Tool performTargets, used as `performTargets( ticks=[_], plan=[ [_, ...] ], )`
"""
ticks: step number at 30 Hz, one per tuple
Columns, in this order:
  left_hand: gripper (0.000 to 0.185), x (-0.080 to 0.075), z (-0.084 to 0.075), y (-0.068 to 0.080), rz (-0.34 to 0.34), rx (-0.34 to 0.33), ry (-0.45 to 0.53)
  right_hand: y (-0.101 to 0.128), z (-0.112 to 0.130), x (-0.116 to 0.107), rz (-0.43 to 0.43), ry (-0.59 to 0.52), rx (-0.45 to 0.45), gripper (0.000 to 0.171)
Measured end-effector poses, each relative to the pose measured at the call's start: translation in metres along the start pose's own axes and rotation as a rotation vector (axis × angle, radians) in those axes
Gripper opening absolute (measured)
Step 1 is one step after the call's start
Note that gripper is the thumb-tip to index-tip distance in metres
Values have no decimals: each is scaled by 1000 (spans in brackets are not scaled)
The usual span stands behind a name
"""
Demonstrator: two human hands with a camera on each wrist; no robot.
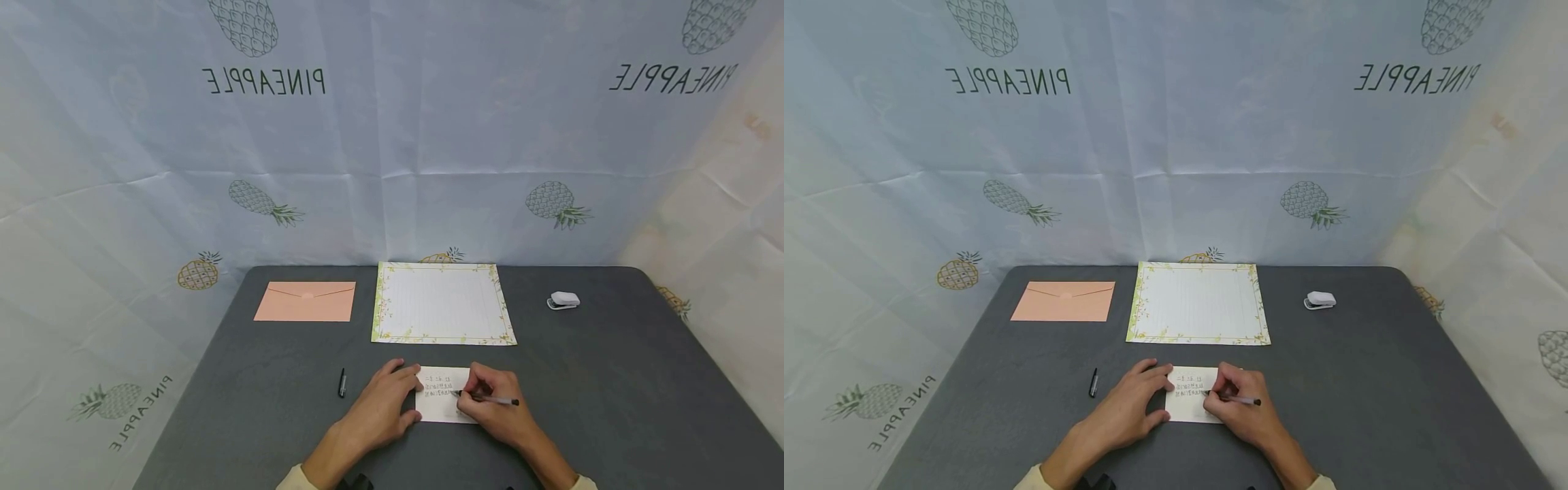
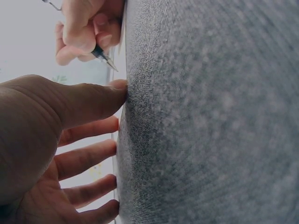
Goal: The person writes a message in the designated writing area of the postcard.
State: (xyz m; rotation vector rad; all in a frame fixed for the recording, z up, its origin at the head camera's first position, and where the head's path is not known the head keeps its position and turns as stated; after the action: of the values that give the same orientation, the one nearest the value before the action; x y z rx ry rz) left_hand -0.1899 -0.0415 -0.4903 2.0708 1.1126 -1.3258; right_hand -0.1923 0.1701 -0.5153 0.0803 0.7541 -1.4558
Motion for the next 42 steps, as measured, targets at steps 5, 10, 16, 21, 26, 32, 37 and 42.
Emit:
performTargets(
  ticks=[5, 10, 16, 21, 26, 32, 37, 42],
  plan=[
    [36, 1, 0, 0, 0, -4, -3, 0, 0, 0, 2, 7, -11, 43],
    [35, 3, 2, -1, 9, -21, -4, 0, -1, 0, -6, 6, -15, 43],
    [35, 3, 2, -2, 12, -24, -5, 0, -1, 0, 13, 7, 1, 42],
    [35, 4, 2, -2, 12, -24, -7, 0, 0, 0, 18, 3, -7, 41],
    [35, 4, 3, -2, 13, -26, -4, 1, -2, -3, -62, -32, -26, 43],
    [35, 5, 2, -2, 17, -25, -5, 2, -7, -9, -104, -26, 6, 44],
    [35, 4, 2, -2, 15, -21, -1, 1, -4, -8, -58, -52, -19, 44],
    [34, 3, 2, -1, 9, -11, -2, 0, 3, -2, -54, -58, -56, 45]
  ],
)
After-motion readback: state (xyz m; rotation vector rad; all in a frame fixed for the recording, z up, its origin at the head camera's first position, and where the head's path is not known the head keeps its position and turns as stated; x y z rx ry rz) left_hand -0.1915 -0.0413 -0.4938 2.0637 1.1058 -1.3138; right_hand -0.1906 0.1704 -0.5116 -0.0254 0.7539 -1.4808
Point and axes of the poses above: each hand's wrist, its own y-axis away from the middle knuckle, its own x-axis out of the palm, z = x × y, the point moved 6 cm from there along -y, towards the middle knuckle, and after that the axes turned 3 degrees about y, right-handed, at the moved point
